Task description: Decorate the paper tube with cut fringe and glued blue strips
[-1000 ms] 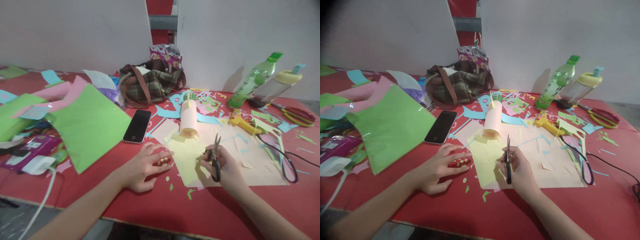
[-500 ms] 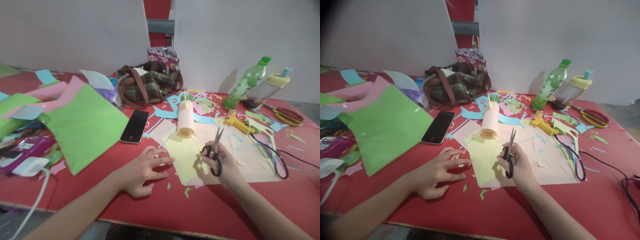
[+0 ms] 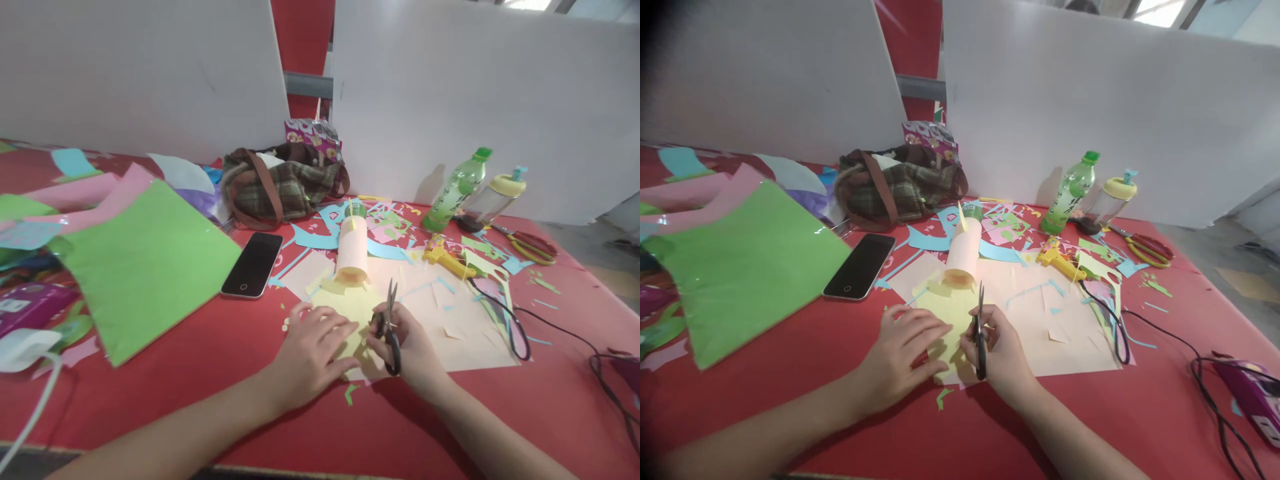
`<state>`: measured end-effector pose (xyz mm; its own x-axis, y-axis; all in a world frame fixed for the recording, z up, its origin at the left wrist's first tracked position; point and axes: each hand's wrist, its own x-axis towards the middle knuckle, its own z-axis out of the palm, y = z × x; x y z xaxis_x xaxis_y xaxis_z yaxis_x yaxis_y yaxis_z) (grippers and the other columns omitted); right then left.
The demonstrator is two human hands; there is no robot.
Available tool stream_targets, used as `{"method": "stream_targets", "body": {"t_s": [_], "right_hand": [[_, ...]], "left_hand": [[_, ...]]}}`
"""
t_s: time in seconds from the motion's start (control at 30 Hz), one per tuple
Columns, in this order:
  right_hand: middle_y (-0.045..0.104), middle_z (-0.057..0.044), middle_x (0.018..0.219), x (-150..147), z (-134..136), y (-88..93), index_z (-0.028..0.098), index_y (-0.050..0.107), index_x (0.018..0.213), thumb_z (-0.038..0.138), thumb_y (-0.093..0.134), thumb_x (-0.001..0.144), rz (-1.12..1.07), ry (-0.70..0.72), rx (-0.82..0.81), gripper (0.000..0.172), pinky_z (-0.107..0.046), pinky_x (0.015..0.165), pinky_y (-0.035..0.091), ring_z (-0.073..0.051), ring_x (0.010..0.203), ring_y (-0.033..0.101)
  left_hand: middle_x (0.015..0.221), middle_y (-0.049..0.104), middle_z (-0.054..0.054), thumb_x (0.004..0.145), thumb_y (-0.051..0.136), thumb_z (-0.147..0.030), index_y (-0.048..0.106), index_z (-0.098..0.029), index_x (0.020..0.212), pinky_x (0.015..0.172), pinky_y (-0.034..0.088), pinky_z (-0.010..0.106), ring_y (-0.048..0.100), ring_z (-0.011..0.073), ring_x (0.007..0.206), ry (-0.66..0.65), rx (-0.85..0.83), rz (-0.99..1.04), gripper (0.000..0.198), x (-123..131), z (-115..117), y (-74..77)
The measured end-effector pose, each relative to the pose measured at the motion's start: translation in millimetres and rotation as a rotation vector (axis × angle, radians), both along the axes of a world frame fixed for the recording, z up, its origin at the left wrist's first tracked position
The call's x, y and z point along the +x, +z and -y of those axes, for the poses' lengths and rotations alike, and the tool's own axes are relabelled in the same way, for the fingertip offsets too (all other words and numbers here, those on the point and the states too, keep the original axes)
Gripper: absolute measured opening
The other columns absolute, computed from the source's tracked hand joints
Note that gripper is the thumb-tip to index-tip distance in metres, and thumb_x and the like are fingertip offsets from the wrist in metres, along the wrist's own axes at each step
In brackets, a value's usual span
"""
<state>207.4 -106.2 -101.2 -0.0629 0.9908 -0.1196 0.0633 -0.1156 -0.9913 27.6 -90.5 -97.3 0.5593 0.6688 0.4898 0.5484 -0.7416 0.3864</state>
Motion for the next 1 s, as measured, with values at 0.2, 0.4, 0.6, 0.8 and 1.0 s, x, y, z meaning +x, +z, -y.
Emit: {"method": "stream_targets", "body": {"t_s": [0.2, 0.4, 0.6, 0.8, 1.0], "right_hand": [[0.050, 0.004, 0.065, -6.9, 4.0, -7.1, 0.022, 0.040, 0.087, 0.017, 0.060, 0.063, -0.019, 0.062, -0.010, 0.032, -0.023, 0.055, 0.040, -0.010, 0.060, 0.050], [0.049, 0.004, 0.065, -12.8, 2.4, -6.8, 0.021, 0.039, 0.087, 0.020, 0.061, 0.064, -0.056, 0.069, -0.044, 0.032, -0.022, 0.054, 0.040, -0.009, 0.058, 0.049], [0.053, 0.002, 0.071, -4.4, -3.3, 2.0, 0.022, 0.040, 0.092, 0.025, 0.059, 0.065, 0.020, 0.079, 0.010, 0.033, -0.026, 0.058, 0.044, -0.014, 0.065, 0.056], [0.057, -0.005, 0.078, 37.3, -26.9, -3.1, 0.020, 0.042, 0.102, 0.027, 0.050, 0.069, 0.832, -0.228, 0.251, 0.035, -0.034, 0.066, 0.040, -0.021, 0.074, 0.055], [0.060, -0.009, 0.078, 58.9, -35.8, -10.1, 0.019, 0.055, 0.079, 0.023, 0.042, 0.073, 1.393, -0.271, 0.296, 0.015, -0.039, 0.070, 0.031, -0.026, 0.080, 0.052]], "left_hand": [[0.068, 0.060, -0.004, 0.081, 0.043, -0.016, 0.055, -0.018, 0.071, 0.075, 0.021, 0.034, 0.049, 0.0125, 0.070, -0.015, -0.147, 0.049, 0.016, 20.8, 4.6, 2.9], [0.057, 0.055, -0.005, 0.081, 0.041, -0.015, 0.054, -0.017, 0.063, 0.079, 0.021, 0.034, 0.048, 0.0102, 0.060, 0.020, -0.052, 0.042, 0.022, 13.0, 2.8, -6.8], [0.054, 0.053, -0.004, 0.080, 0.041, -0.012, 0.053, -0.016, 0.062, 0.078, 0.022, 0.034, 0.046, 0.0090, 0.055, 0.040, 0.056, 0.058, 0.022, 7.8, -0.1, -8.2], [0.063, 0.057, -0.003, 0.079, 0.040, -0.014, 0.050, -0.017, 0.066, 0.079, 0.022, 0.035, 0.050, 0.0125, 0.067, 0.058, -0.013, 0.015, 0.017, 1.6, -11.2, -6.5], [0.086, 0.061, 0.002, 0.077, 0.039, -0.010, 0.047, -0.017, 0.071, 0.080, 0.026, 0.038, 0.051, 0.0173, 0.088, 0.168, -0.136, -0.005, 0.013, -1.8, -17.0, 0.5]]}}
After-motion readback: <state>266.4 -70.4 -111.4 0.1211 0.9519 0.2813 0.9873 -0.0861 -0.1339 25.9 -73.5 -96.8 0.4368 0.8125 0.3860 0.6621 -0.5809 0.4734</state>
